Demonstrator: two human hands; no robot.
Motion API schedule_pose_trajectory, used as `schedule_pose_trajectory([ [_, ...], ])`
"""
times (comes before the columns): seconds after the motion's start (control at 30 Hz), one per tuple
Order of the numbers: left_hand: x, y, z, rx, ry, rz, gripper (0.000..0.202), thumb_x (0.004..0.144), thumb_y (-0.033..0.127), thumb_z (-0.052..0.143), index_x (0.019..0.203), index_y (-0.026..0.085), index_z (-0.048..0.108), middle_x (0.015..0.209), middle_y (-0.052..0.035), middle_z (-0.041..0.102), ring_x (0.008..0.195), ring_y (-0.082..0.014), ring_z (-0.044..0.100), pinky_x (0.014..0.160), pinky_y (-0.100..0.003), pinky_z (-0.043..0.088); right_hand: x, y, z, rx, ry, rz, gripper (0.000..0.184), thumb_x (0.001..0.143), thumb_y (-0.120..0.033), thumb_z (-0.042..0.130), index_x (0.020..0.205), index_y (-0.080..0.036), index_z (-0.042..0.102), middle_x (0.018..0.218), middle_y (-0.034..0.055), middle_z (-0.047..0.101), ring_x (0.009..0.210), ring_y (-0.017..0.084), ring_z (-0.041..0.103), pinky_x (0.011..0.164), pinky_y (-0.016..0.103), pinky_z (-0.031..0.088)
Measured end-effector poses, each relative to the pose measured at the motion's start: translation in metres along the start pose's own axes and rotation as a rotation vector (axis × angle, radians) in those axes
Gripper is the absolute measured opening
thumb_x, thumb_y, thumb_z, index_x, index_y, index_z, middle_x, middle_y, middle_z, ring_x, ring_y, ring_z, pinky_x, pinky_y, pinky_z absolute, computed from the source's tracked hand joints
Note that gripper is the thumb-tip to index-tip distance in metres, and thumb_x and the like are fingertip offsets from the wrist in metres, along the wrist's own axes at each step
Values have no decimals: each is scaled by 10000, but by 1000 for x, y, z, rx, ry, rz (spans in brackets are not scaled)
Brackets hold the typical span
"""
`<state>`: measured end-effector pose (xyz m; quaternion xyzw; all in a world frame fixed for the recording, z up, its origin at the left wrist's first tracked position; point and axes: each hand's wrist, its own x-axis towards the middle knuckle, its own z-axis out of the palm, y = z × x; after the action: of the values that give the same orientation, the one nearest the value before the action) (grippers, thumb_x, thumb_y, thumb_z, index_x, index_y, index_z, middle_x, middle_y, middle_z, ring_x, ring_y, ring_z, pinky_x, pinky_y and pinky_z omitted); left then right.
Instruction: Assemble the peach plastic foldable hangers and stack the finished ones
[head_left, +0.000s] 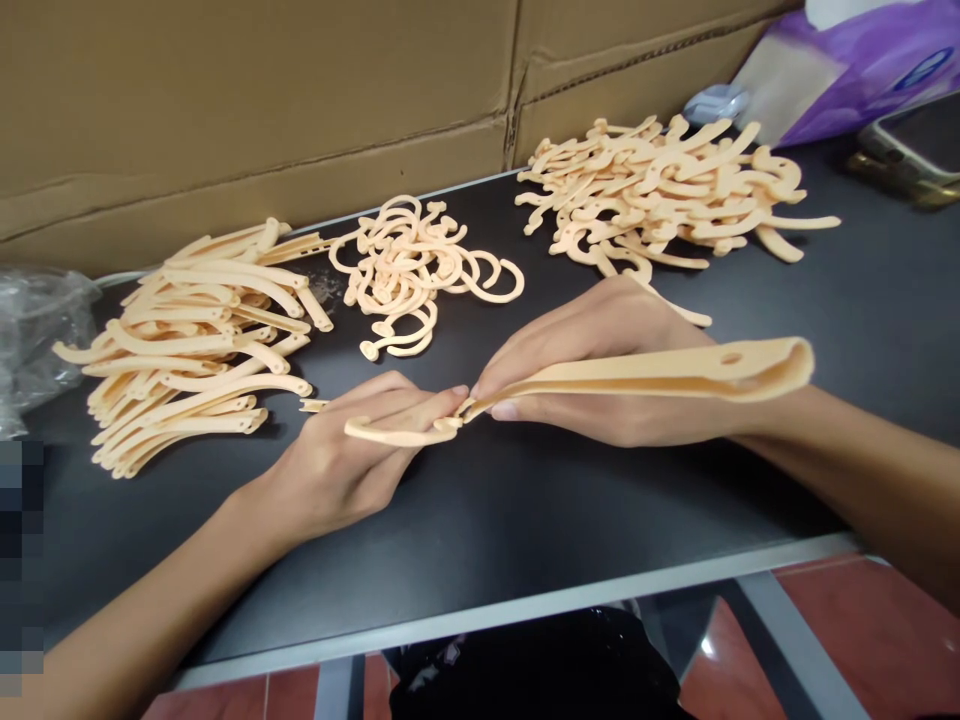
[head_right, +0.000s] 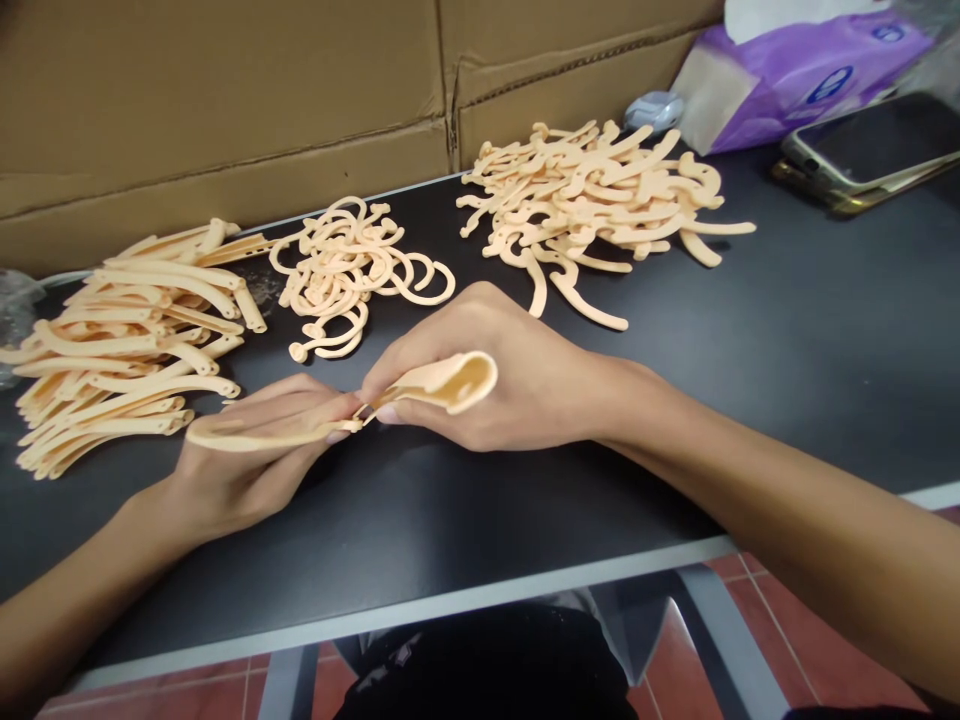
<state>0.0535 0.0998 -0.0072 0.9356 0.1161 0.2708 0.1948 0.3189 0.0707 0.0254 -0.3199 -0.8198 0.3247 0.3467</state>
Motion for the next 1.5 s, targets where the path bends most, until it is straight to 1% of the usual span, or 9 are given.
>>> schedule_pose_trajectory([
  [0.27,2,5,2,-19,9,-39,506,892,-29,563,1347,193,568,1043,-90,691,899,-167,638,789,-316,558,-1,1,-2,-62,-36,-3,104,909,-267,660,955,-259,754,935,-5,797,758,138,723,668,258,559],
  [0.37,2,4,1,26,25,-49,464,871,-16,615,1284,195,623,1067,-97,669,941,-181,628,820,-334,545,-1,0,-3,-66,-49,3,113,921,-269,643,953,-262,751,908,-9,794,717,128,705,657,255,546],
  [0.53,2,4,-1,103,38,-56,416,853,13,683,1241,162,660,978,-77,642,857,-145,593,773,-298,528,0,0,-2,-79,-52,3,112,915,-258,651,954,-238,754,893,-4,793,663,112,682,613,236,513],
  [0.7,7,6,-2,56,47,-53,339,857,9,677,1155,169,687,947,-70,678,814,-142,610,714,-290,522,0,2,0,-41,-42,-20,143,916,-222,641,970,-167,762,903,50,799,720,128,716,660,238,533],
  [0.9,10,7,-2,44,80,-61,254,879,38,674,1095,169,704,904,-57,691,769,-122,612,689,-270,524,0,1,0,-48,-24,-9,121,910,-241,662,956,-194,764,892,20,804,678,112,712,623,222,533],
  [1.07,9,8,-1,85,88,-68,232,883,54,681,1076,179,710,885,-47,694,761,-119,618,661,-252,513,0,0,0,-55,-44,8,154,917,-199,634,976,-144,765,936,52,806,743,120,735,662,211,544],
  [1.23,9,8,0,123,82,-71,214,881,56,683,1059,171,712,847,-38,683,733,-110,607,632,-238,491,-1,4,4,2,-18,18,157,900,-244,667,958,-142,771,916,49,807,729,134,744,638,215,553],
  [1.33,8,8,0,144,86,-71,214,879,49,676,1054,167,711,835,-41,678,723,-115,601,620,-241,480,0,6,5,24,-17,48,159,898,-227,666,961,-130,774,921,60,807,746,141,750,650,217,560],
  [1.5,9,9,2,178,117,-60,210,867,39,675,1028,171,706,808,-34,659,703,-126,574,612,-261,466,0,8,7,42,2,66,141,887,-225,681,956,-147,776,936,39,808,794,130,755,705,196,565],
])
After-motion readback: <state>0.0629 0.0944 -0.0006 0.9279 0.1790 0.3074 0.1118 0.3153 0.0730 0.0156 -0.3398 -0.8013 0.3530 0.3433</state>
